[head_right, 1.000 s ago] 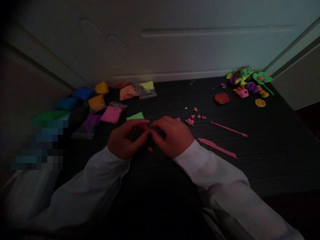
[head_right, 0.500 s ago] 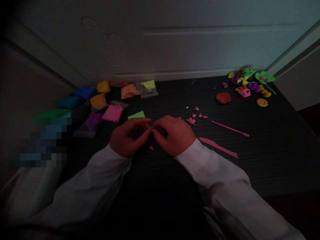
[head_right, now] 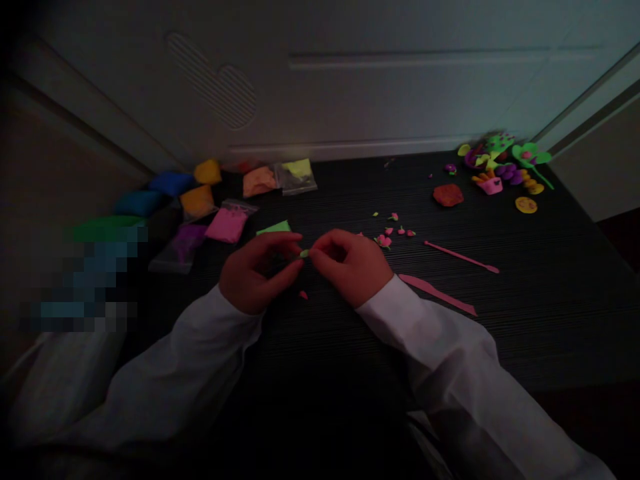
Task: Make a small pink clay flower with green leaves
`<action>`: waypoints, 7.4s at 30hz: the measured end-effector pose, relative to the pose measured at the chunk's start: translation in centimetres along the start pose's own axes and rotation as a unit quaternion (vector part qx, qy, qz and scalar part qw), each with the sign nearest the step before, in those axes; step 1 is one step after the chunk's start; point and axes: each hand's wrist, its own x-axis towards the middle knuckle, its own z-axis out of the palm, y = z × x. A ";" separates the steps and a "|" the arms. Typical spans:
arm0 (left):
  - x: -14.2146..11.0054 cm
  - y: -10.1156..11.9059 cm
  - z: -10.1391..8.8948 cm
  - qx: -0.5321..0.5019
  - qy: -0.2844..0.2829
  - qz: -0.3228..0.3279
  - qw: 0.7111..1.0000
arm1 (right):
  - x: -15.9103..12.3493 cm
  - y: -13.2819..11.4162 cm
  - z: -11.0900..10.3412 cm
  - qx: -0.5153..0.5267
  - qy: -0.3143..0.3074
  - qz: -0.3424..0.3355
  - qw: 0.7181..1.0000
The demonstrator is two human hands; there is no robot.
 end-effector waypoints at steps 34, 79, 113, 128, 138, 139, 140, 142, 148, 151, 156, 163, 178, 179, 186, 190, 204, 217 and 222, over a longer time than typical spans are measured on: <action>0.2 -0.1 -0.1 -0.066 -0.003 -0.011 0.998 | -0.2 -0.3 0.6 0.217 -0.060 0.097 0.970; 0.3 0.4 -0.1 -0.021 0.050 -0.094 0.994 | -1.9 0.1 1.5 -0.338 -0.139 -0.132 0.921; 0.6 1.6 0.0 -0.248 -0.034 -0.208 0.946 | 0.0 0.8 1.3 0.375 -0.063 0.112 0.918; 0.6 1.5 -0.3 -0.254 -0.033 -0.220 0.941 | -0.2 0.6 1.2 0.286 -0.019 0.067 0.956; 0.8 1.0 0.0 -0.354 -0.043 -0.238 0.903 | -0.2 0.6 1.3 0.246 -0.003 0.028 0.969; 0.8 1.0 0.0 -0.359 -0.046 -0.241 0.900 | -0.2 0.6 1.3 0.244 -0.005 0.026 0.969; 0.8 1.1 -0.1 -0.363 -0.049 -0.244 0.898 | -0.2 0.6 1.3 0.243 -0.007 0.025 0.970; 0.8 1.0 -0.1 -0.370 -0.051 -0.248 0.894 | -0.2 0.6 1.4 0.243 -0.012 0.026 0.970; 0.7 0.9 0.1 -0.408 -0.057 -0.264 0.872 | -0.2 0.5 1.4 0.248 -0.012 0.038 0.968; 0.8 0.9 0.1 -0.448 -0.061 -0.290 0.844 | -0.2 0.6 1.5 0.251 -0.016 0.037 0.967; 0.9 1.1 -0.2 -0.525 -0.065 -0.327 0.783 | -0.2 0.8 1.6 0.270 -0.017 0.046 0.962; 0.9 1.0 0.0 -0.524 -0.057 -0.304 0.794 | -0.1 0.4 1.6 0.359 -0.042 0.088 0.928; 0.5 1.2 0.5 -0.368 -0.007 -0.237 0.899 | -0.2 0.4 1.8 0.345 -0.031 0.071 0.935; 0.5 1.2 0.5 -0.361 -0.004 -0.234 0.903 | -0.2 0.4 1.8 0.344 -0.026 0.066 0.936; 0.4 1.4 0.3 -0.310 0.017 -0.210 0.927 | -0.3 0.4 1.8 0.292 0.011 0.037 0.956; 0.4 1.6 0.2 -0.276 0.032 -0.195 0.941 | -0.4 0.2 1.8 0.261 0.030 0.011 0.965; 0.2 1.5 0.3 -0.231 0.053 -0.129 0.963 | -0.4 0.7 1.8 0.237 0.045 -0.036 0.970; 0.2 1.1 0.4 -0.260 0.026 -0.135 0.956 | -0.5 0.2 1.1 0.194 0.052 -0.027 0.979; 0.3 1.0 0.5 -0.277 0.035 -0.140 0.950 | -0.4 0.4 1.3 0.285 0.030 -0.002 0.958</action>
